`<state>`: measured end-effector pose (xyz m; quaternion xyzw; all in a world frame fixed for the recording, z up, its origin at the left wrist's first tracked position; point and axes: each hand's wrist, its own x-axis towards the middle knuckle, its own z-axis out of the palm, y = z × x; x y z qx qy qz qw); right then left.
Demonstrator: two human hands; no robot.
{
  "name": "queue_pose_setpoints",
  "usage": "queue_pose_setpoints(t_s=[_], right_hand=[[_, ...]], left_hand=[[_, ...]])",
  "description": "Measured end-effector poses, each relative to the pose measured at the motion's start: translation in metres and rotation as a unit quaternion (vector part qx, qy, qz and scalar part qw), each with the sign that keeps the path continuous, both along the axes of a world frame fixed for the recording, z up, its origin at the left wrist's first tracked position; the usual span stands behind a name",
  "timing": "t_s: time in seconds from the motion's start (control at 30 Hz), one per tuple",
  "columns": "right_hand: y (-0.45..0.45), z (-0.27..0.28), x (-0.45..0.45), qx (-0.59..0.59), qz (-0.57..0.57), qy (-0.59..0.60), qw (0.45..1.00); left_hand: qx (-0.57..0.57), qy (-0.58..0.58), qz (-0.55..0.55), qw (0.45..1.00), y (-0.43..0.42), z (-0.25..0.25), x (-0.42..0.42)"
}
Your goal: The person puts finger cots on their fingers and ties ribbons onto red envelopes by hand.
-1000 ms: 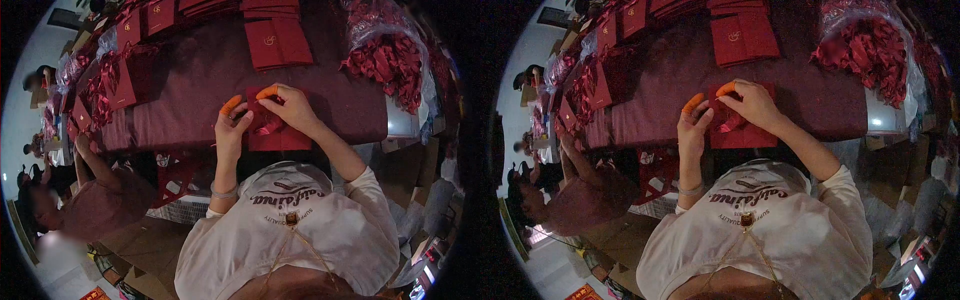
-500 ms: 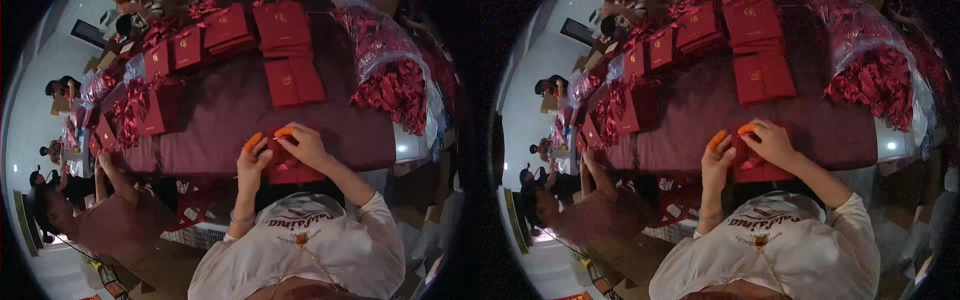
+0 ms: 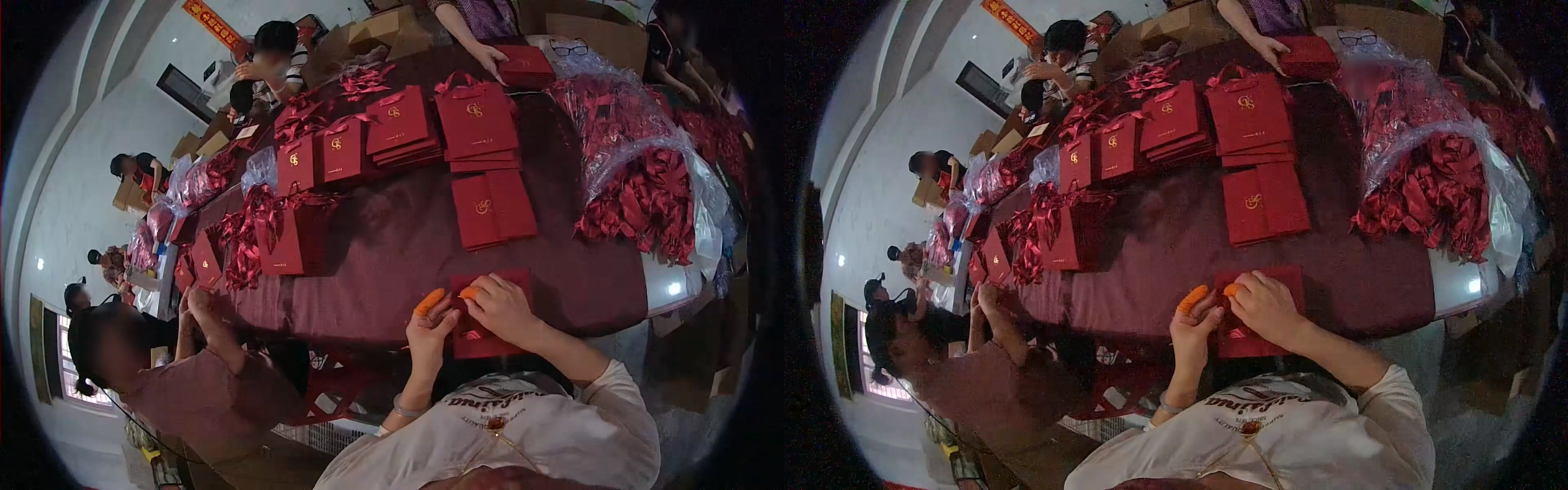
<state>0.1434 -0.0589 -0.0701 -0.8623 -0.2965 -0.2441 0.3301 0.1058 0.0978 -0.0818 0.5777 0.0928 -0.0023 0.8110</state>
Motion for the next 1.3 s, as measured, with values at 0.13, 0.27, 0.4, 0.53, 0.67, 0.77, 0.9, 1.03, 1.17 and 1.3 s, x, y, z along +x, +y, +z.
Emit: queue_pose_setpoints(t_s=[0.13,0.27,0.4,0.53,0.67,0.77,0.9,1.03,1.17,1.3], right_hand=[[0.007,0.003,-0.001,-0.031,-0.035,0.062,0.997],[0.002,0.007,0.003,-0.053,-0.006,0.086,0.995],[0.000,0.019,0.005,-0.161,0.026,0.093,0.982],[0.000,0.025,0.011,-0.214,0.108,0.007,0.971],[0.002,0.026,0.014,-0.259,0.120,-0.028,0.958],[0.000,0.025,0.024,-0.120,0.098,0.088,0.984],[-0.008,0.025,0.032,-0.006,0.113,0.240,0.964],[-0.003,0.028,0.034,0.054,0.134,0.298,0.944],[-0.009,0.009,0.045,0.090,0.149,0.391,0.904],[-0.014,0.011,0.049,0.091,0.167,0.441,0.877]], left_hand=[[-0.004,-0.010,0.021,1.000,-0.001,-0.005,0.000],[-0.013,0.006,0.036,0.999,-0.004,-0.001,-0.001],[-0.019,0.004,0.022,1.000,-0.005,0.000,-0.003],[0.051,-0.010,0.054,0.997,-0.008,0.004,-0.004],[0.064,-0.050,-0.004,0.997,-0.005,-0.003,0.000],[-0.079,-0.033,0.002,0.996,0.000,-0.007,0.002],[-0.077,-0.050,0.015,0.996,-0.007,-0.014,0.002],[-0.045,-0.060,0.020,0.997,-0.012,-0.013,0.002],[-0.023,-0.079,0.031,0.996,-0.011,-0.016,0.004],[0.207,-0.074,-0.037,0.975,-0.002,-0.003,0.004]])
